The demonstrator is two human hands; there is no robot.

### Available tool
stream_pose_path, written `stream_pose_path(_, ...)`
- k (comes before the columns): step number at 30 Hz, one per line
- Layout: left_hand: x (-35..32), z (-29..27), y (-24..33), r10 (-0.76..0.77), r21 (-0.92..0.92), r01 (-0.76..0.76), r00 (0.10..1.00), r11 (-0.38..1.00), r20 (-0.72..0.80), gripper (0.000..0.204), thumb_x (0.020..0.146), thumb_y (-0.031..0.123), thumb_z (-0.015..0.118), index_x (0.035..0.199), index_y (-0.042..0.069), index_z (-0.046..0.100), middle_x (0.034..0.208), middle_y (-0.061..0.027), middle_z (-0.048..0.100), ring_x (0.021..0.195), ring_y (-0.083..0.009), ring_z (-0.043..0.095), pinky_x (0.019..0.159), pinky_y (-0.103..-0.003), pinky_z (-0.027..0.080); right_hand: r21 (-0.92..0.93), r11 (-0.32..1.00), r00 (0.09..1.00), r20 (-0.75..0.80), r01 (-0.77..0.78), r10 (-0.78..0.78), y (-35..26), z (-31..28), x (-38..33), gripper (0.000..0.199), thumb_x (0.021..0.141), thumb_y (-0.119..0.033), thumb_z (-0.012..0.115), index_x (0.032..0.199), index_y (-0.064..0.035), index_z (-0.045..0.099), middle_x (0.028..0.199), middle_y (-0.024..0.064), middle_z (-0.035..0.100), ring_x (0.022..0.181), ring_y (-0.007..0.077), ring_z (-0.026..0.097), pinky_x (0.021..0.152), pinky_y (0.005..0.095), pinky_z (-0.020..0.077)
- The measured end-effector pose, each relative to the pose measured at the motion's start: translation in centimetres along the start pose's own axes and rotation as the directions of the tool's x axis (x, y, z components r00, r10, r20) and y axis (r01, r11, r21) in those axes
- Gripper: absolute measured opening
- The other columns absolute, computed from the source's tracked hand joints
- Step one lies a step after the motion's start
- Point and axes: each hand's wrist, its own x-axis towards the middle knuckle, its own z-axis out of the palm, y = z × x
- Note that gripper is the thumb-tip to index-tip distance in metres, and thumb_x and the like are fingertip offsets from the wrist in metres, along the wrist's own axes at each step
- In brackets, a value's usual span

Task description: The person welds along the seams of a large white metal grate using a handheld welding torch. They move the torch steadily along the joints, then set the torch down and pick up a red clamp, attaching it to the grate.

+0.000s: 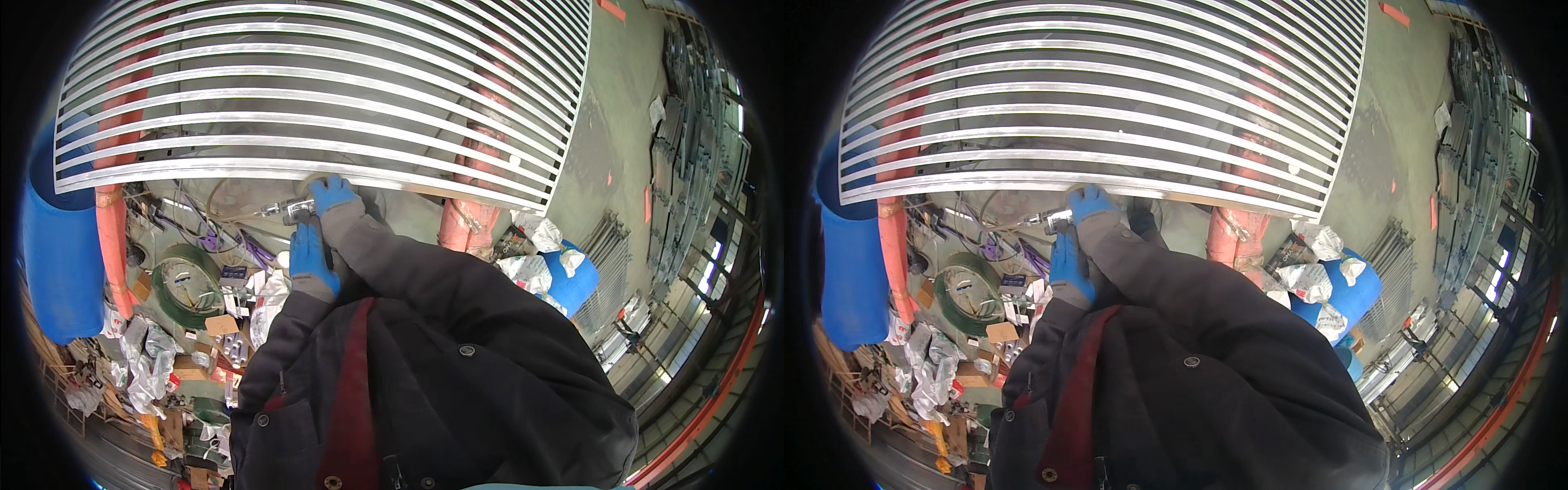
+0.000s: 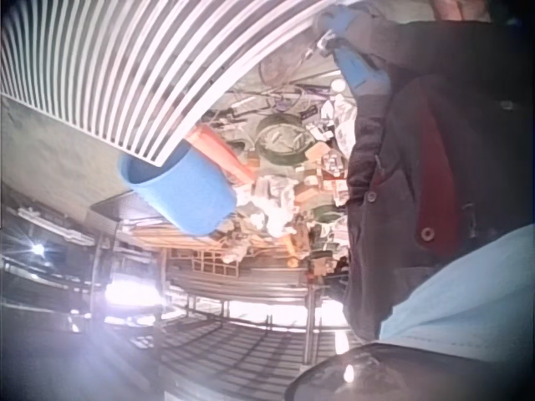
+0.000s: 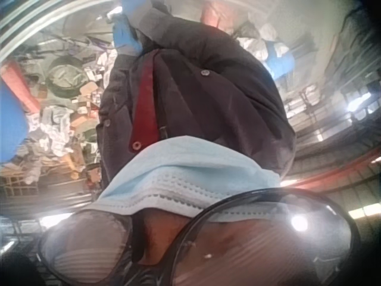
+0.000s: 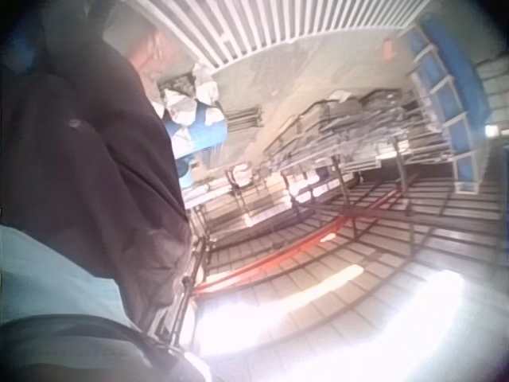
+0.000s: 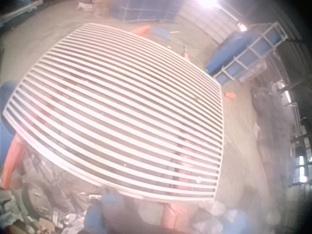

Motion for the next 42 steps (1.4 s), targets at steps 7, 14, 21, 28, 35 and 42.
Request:
stream_pose_path(7, 0.0, 0.1, -0.2, 0.038, 0.03, -0.039, 0.999, 0.999, 0.031, 0.079, 0.089, 0.022, 0.063, 0.154, -0.01, 0.032, 0.157, -0.0361, 0.035, 0.144, -0.0531, 0.036, 0.122, -0.056, 0.028, 0.021, 1.0, 0.998, -0.057, -0.022, 0.023, 0.2, 0.6, -0.1, 0.045, 0.086, -0.022, 0.074, 0.128, -0.0157, 0.059, 0.124, 0.0159, 0.053, 0.116, 0.0368, 0.059, 0.093, 0.0464, 0.0562)
stream_pose_path(14, 0.6, 4.8, 3.2, 0.119, 0.006, -0.122, 0.978, 0.993, 0.169, 0.079, 0.09, 0.024, 0.064, 0.155, -0.009, 0.032, 0.158, -0.0345, 0.035, 0.147, -0.0514, 0.034, 0.122, -0.056, 0.027, 0.086, 0.988, 0.981, -0.139, -0.128, 0.139, 7.7, -0.2, -3.8, 0.038, 0.088, -0.019, 0.071, 0.124, -0.0159, 0.061, 0.119, 0.0172, 0.057, 0.112, 0.0376, 0.061, 0.093, 0.0484, 0.0534)
stream_pose_path(21, 1.4, 10.0, 9.0, 0.276, 0.012, -0.286, 0.934, 0.958, 0.226, 0.074, 0.092, 0.033, 0.064, 0.147, -0.013, 0.042, 0.149, -0.0377, 0.044, 0.142, -0.0489, 0.041, 0.122, -0.055, 0.027, 0.114, 0.981, 0.946, -0.269, -0.156, 0.181, 16.8, -0.2, -8.1, 0.037, 0.083, -0.019, 0.072, 0.117, -0.0115, 0.06, 0.117, 0.021, 0.056, 0.113, 0.0381, 0.058, 0.09, 0.0488, 0.0524)
stream_pose_path(28, 1.5, 13.4, 14.1, 0.299, -0.056, -0.293, 0.929, 0.954, 0.217, 0.073, 0.091, 0.03, 0.066, 0.149, -0.009, 0.042, 0.148, -0.0377, 0.045, 0.139, -0.0515, 0.044, 0.12, -0.056, 0.03, 0.122, 0.979, 0.925, -0.326, -0.162, 0.194, 22.7, -0.5, -11.1, 0.039, 0.081, -0.02, 0.074, 0.118, -0.0118, 0.061, 0.116, 0.0204, 0.057, 0.11, 0.0371, 0.06, 0.09, 0.0471, 0.0522)
stream_pose_path(35, 0.5, 12.3, 12.9, 0.212, 0.063, -0.221, 0.969, 0.973, 0.128, 0.072, 0.091, 0.028, 0.064, 0.15, -0.006, 0.042, 0.149, -0.034, 0.046, 0.139, -0.0493, 0.045, 0.12, -0.055, 0.031, -0.056, 0.98, 0.975, -0.124, -0.192, 0.184, 19.7, -1.7, -9.5, 0.039, 0.084, -0.022, 0.072, 0.12, -0.012, 0.062, 0.121, 0.0177, 0.059, 0.109, 0.0365, 0.063, 0.088, 0.0476, 0.0543)
stream_pose_path(42, -0.2, 10.1, 9.4, 0.137, 0.03, -0.139, 0.989, 0.99, 0.06, 0.077, 0.09, 0.024, 0.062, 0.156, -0.005, 0.034, 0.155, -0.0329, 0.041, 0.144, -0.0489, 0.039, 0.121, -0.055, 0.028, -0.006, 0.998, 0.968, -0.244, -0.066, 0.062, 14.4, -0.7, -7.3, 0.029, 0.088, -0.019, 0.069, 0.116, -0.0143, 0.064, 0.109, 0.0141, 0.061, 0.102, 0.0325, 0.066, 0.086, 0.0463, 0.0548)
